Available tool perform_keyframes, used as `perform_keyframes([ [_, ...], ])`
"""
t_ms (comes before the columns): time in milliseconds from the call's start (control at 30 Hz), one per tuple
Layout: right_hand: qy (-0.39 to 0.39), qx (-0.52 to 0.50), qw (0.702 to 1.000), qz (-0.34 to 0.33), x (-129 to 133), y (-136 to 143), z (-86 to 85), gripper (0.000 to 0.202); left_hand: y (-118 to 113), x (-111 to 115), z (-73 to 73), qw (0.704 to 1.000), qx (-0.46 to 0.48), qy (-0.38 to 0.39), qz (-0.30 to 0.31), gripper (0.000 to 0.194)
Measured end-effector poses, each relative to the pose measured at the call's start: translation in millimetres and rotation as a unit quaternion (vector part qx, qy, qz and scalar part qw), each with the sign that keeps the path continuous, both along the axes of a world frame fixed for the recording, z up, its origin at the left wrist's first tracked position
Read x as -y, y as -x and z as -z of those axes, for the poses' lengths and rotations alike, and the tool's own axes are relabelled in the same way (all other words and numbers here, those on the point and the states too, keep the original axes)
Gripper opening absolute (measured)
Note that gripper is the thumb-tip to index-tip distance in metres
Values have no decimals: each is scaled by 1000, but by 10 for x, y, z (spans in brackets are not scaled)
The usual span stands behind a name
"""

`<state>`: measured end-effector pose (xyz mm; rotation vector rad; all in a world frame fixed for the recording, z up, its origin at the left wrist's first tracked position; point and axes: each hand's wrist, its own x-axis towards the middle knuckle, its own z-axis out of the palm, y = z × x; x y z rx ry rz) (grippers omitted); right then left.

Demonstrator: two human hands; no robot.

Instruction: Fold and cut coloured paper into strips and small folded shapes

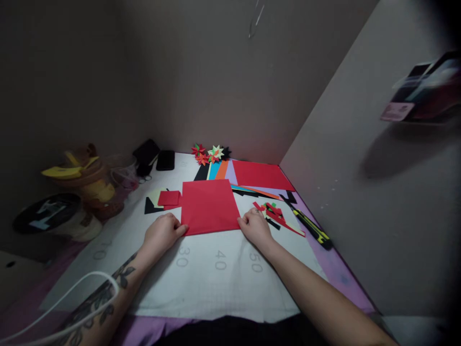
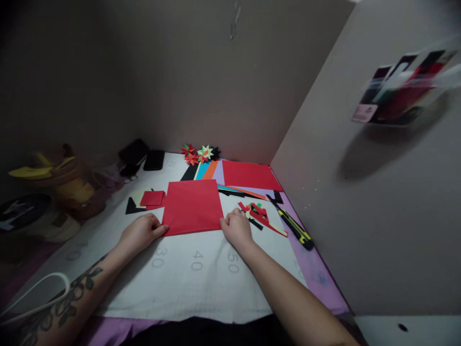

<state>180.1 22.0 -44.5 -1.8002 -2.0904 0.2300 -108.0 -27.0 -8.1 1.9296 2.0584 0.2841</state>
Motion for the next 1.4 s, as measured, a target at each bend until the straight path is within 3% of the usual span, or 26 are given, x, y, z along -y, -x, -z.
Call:
perform_keyframes([
  [300, 17, 17, 1000, 4, 7, 19, -32, 32, -5, 17, -5, 1000, 7, -9, 4, 34],
  [467, 17, 19, 1000, 8, 20, 24, -65, 31, 4, 48, 42, 998, 18, -51, 8, 22],
  [667, 23, 13, 999, 24, -25, -23, -25, 29, 32, -7, 93, 978, -6, -106, 177, 35],
  [800, -4, -23, 999, 24, -27, -36, -106, 21, 37, -54, 55, 973, -61, -84, 205, 36],
  [900, -106, -55, 993, -22, 100, 155, -305, 13, 19, -49, 0, 972, -85, -74, 209, 37],
  [967, -123, -52, 979, -154, 243, 415, -435, 20, -2, -38, -28, 971, -93, -71, 208, 37],
  [1067, -45, -2, 952, -303, 450, 863, -503, 49, -31, -29, -36, 972, -105, -70, 200, 30],
  [1167, 81, 50, 934, -346, 551, 1089, -420, 79, -33, -31, -15, 971, -120, -65, 194, 25],
  [1267, 150, 68, 931, -326, 572, 906, -309, 87, 1, -29, -20, 971, -122, -63, 197, 33],
  [1400, 191, 95, 949, -233, 581, 322, -267, 81, -23, -24, -120, 971, -125, -50, 198, 38],
])
